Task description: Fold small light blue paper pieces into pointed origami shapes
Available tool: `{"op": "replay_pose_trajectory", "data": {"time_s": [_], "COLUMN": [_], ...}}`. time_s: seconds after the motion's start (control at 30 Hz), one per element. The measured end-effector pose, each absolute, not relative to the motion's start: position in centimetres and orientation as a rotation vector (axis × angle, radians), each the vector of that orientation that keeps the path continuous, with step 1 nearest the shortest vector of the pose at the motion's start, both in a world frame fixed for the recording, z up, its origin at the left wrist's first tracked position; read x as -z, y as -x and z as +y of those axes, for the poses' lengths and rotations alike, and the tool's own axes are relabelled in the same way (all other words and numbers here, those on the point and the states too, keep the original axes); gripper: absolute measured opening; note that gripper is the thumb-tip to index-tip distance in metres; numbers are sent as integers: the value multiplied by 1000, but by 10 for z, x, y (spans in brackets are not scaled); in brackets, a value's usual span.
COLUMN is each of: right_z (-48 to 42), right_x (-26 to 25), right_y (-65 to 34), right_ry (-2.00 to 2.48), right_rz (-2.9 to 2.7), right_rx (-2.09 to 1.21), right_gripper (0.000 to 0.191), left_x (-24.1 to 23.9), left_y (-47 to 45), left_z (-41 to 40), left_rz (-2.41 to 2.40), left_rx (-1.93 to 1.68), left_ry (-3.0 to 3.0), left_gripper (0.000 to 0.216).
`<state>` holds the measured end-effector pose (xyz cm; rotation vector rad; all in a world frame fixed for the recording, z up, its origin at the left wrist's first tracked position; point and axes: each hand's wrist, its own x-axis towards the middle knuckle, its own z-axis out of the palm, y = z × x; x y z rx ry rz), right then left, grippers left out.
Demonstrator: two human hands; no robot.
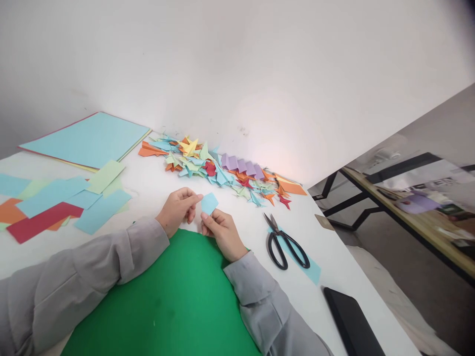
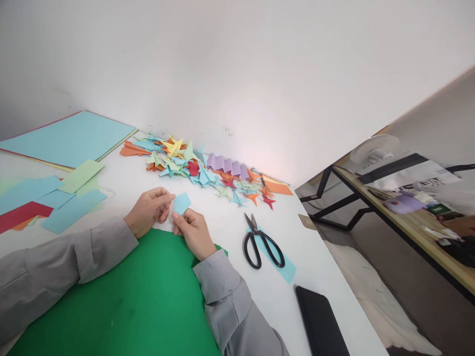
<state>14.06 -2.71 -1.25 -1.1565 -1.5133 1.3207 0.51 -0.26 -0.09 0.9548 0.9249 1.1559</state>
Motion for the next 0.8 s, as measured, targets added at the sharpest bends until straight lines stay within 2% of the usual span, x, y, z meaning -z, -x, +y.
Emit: {"op": "replay_pose_trajectory", "data": {"time_s": [0.4, 0.63, 0.8], "right_z": [-27, -25, -30], "right_x": [13, 16, 16], "right_y": [-140, -141, -141], "right_ry": [1125, 1071, 1124], "right_rz": [-1643, -1691, -1771], "right_rx": [-1253, -1321, -1256], "right_gripper": [42, 32, 32], "left_x": [4, 0, -6], "left_y": [-5, -4, -2], "left_z": [-4, -5, -13], "left_rz": [921, 953, 949], "left_rx": [-1111, -1050, -989], "left_ry": [-1103, -1166, -1210], "left_gripper": [26, 18, 27]}}
